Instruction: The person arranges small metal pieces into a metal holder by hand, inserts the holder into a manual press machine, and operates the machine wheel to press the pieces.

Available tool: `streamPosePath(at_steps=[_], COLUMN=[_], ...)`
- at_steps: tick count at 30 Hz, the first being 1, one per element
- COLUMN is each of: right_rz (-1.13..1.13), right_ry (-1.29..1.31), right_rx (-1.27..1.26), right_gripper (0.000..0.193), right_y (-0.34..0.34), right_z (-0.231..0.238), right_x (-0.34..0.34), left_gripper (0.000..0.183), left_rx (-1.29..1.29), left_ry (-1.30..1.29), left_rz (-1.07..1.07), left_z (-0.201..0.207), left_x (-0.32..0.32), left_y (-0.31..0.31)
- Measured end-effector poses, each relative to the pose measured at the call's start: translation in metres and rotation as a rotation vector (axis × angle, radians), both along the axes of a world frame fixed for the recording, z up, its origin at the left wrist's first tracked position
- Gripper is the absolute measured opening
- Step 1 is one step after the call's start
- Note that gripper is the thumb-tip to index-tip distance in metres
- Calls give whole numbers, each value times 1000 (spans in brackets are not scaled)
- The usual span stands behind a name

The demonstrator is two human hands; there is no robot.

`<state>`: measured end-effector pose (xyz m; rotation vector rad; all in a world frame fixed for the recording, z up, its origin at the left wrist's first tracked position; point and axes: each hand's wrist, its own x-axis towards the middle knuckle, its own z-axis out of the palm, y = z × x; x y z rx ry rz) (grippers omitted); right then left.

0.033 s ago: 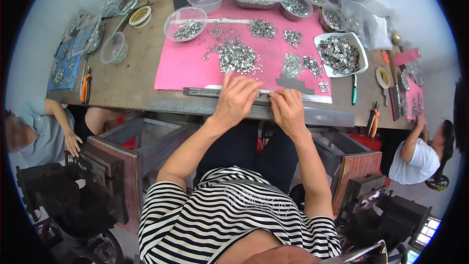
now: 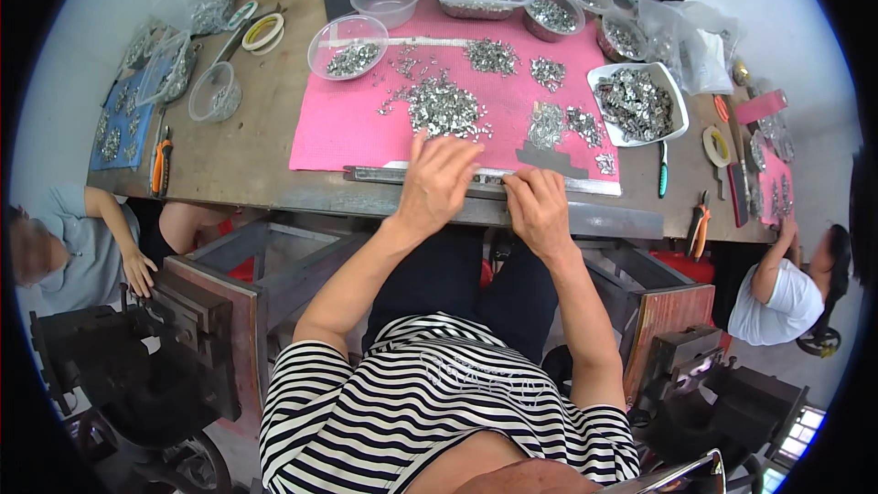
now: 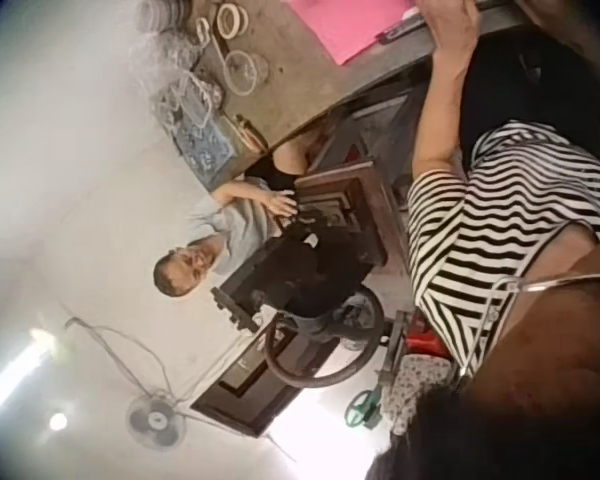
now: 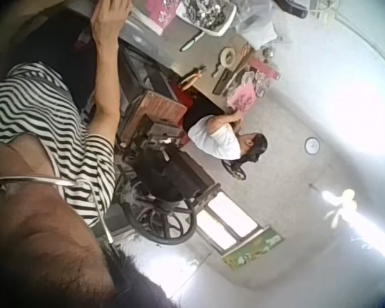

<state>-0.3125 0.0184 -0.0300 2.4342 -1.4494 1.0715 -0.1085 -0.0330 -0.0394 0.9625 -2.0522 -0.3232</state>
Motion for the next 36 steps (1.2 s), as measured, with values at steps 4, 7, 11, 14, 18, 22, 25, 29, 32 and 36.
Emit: streamPosePath(at_steps=[4,7,11,14,18,22,25,29,32,36], right_rz=[-2,3,13,-37,-81,-73,-90,-106,-134,-118], right_ry=[96,50,-84,-87,-99,-72,-61,-44,-11,-15], right_rx=[-22,-9,56,34,68,96,87,76,74,95], right_gripper=[32,31,27,23,20,17,15,14,11,7], right_y=[9,5,-15,-36,-60,-81,-97,-109,-111,-112], right_z=[0,1,4,6,6,-1,-7,-11,-12,-10], right_x=[0,-2,-6,-9,-4,7,14,23,27,26], left_gripper=[28,28,29,31,33,34,34,32,30,26], left_rx=[-37,-49,-97,-87,-83,-43,11,12,27,38], left_ry=[-80,-94,-161,-214,-293,-332,-343,-359,-344,-303], left_rz=[122,112,103,93,25,-19,-4,-6,-3,12], left_z=[2,2,0,-3,2,-2,1,4,4,6], left_x=[18,20,8,5,4,8,19,28,33,35], left_y=[-32,-57,-78,-84,-78,-68,-62,-53,-46,-42])
